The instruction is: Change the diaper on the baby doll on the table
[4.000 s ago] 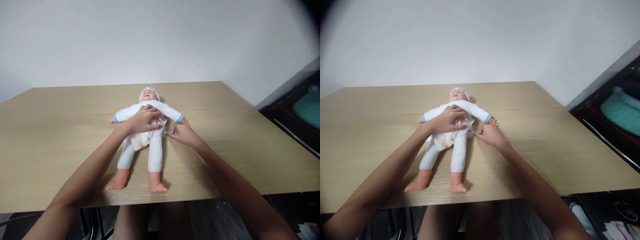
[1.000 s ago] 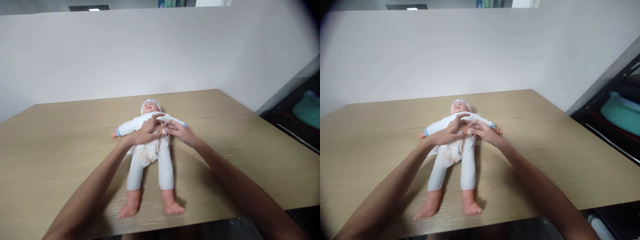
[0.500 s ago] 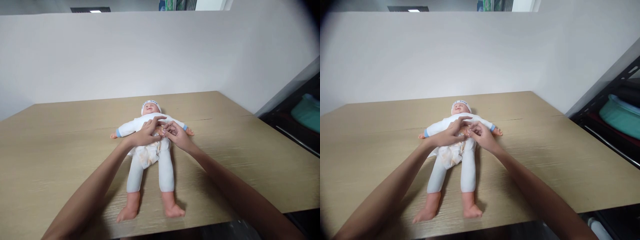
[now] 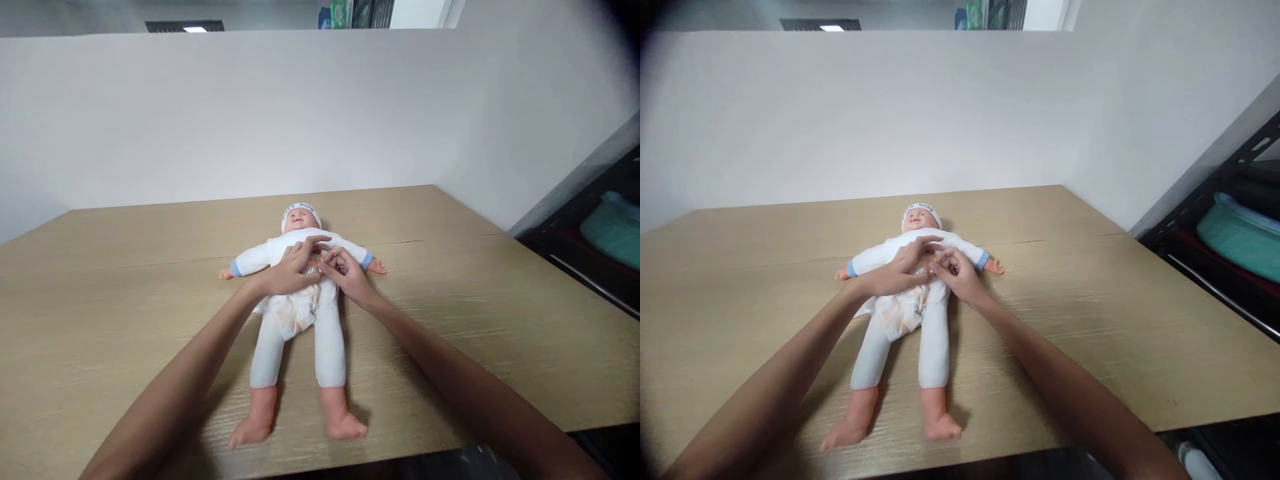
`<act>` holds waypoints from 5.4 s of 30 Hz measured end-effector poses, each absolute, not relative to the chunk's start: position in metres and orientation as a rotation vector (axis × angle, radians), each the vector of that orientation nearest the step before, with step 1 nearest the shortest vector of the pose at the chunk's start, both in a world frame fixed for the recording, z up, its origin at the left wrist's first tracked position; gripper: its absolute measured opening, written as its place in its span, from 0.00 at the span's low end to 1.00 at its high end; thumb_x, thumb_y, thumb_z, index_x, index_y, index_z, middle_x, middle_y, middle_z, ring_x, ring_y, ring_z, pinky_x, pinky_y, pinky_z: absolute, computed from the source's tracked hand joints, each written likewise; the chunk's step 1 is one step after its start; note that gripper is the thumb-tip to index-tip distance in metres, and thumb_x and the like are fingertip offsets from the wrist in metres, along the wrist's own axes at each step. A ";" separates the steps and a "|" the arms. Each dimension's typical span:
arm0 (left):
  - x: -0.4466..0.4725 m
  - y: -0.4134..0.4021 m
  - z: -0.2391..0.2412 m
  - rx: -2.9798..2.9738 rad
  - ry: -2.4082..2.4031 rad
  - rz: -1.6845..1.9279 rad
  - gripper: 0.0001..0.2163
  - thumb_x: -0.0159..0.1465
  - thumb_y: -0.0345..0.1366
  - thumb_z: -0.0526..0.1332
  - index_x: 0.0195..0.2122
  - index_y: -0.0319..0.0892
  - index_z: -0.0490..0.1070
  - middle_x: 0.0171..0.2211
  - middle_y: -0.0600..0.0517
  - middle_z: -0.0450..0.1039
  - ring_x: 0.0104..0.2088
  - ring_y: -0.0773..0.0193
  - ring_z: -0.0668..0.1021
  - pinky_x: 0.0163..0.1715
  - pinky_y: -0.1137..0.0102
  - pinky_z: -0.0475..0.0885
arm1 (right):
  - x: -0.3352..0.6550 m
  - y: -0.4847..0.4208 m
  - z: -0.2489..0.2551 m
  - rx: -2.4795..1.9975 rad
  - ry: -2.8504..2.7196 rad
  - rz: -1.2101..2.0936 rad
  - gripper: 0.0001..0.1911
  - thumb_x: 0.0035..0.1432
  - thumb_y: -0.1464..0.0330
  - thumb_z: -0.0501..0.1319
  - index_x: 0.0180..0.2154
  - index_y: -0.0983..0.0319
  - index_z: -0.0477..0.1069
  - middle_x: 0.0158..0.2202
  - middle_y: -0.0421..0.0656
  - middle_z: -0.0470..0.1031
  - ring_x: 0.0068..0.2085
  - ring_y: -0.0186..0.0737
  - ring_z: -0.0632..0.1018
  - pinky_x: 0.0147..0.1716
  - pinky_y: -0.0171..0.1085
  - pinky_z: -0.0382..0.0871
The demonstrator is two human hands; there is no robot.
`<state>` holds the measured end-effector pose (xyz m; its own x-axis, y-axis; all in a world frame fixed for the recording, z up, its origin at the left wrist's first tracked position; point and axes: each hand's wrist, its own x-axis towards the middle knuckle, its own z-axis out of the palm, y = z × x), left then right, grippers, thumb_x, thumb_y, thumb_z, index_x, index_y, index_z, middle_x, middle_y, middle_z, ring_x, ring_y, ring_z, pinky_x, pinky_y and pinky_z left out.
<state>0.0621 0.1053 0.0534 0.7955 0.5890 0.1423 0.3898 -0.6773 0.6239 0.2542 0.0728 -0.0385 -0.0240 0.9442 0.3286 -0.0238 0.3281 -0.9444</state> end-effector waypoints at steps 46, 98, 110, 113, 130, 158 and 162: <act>-0.063 0.073 -0.012 1.479 0.996 0.871 0.20 0.65 0.51 0.64 0.25 0.43 0.61 0.23 0.57 0.59 0.26 0.66 0.61 0.30 0.68 0.57 | 0.203 0.067 0.041 -0.732 -2.460 0.458 0.13 0.73 0.61 0.57 0.50 0.50 0.79 0.57 0.44 0.78 0.60 0.53 0.75 0.66 0.57 0.61; -0.019 0.083 -0.039 1.129 0.574 1.064 0.16 0.70 0.49 0.64 0.32 0.42 0.67 0.29 0.54 0.64 0.31 0.64 0.65 0.35 0.69 0.62 | 0.206 0.066 0.025 -0.823 -2.319 0.486 0.23 0.67 0.64 0.65 0.60 0.53 0.64 0.58 0.46 0.74 0.61 0.52 0.73 0.64 0.54 0.65; -0.002 0.085 -0.033 1.255 0.789 1.137 0.19 0.68 0.51 0.65 0.30 0.41 0.68 0.26 0.57 0.56 0.28 0.66 0.59 0.30 0.70 0.55 | 0.205 0.062 0.032 -0.835 -2.334 0.468 0.21 0.68 0.63 0.63 0.60 0.54 0.65 0.59 0.47 0.74 0.61 0.53 0.73 0.64 0.54 0.65; 0.003 0.088 -0.026 1.332 0.833 1.168 0.19 0.66 0.51 0.66 0.29 0.40 0.68 0.26 0.57 0.58 0.28 0.67 0.60 0.30 0.70 0.55 | 0.205 0.064 0.029 -0.819 -2.332 0.438 0.23 0.68 0.62 0.64 0.62 0.55 0.63 0.60 0.48 0.74 0.62 0.53 0.73 0.63 0.54 0.64; 0.013 0.094 -0.018 1.408 0.856 1.133 0.18 0.63 0.52 0.67 0.34 0.40 0.74 0.31 0.52 0.71 0.34 0.61 0.70 0.36 0.67 0.65 | 0.206 0.064 0.028 -0.789 -2.336 0.436 0.28 0.68 0.63 0.64 0.66 0.54 0.60 0.63 0.48 0.71 0.64 0.53 0.71 0.66 0.54 0.62; -0.031 -0.036 0.002 2.290 1.204 0.677 0.13 0.71 0.50 0.59 0.42 0.46 0.74 0.38 0.49 0.78 0.42 0.51 0.74 0.48 0.58 0.61 | 0.239 -0.086 -0.005 -1.262 -2.209 0.298 0.05 0.68 0.71 0.59 0.41 0.57 0.73 0.41 0.46 0.78 0.46 0.51 0.78 0.47 0.51 0.75; -0.014 -0.025 -0.008 2.241 1.445 0.777 0.18 0.68 0.54 0.63 0.46 0.45 0.70 0.32 0.52 0.77 0.37 0.52 0.76 0.47 0.60 0.60 | 0.247 -0.069 -0.016 -1.370 -2.025 0.259 0.09 0.69 0.64 0.61 0.48 0.57 0.73 0.36 0.44 0.78 0.45 0.51 0.79 0.47 0.51 0.74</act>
<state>-0.0143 -0.0247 -0.0079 0.3252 0.9116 0.2514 0.7125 -0.4110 0.5687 0.2474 -0.0687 -0.0162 -0.2244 0.8814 0.4157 0.7484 0.4291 -0.5057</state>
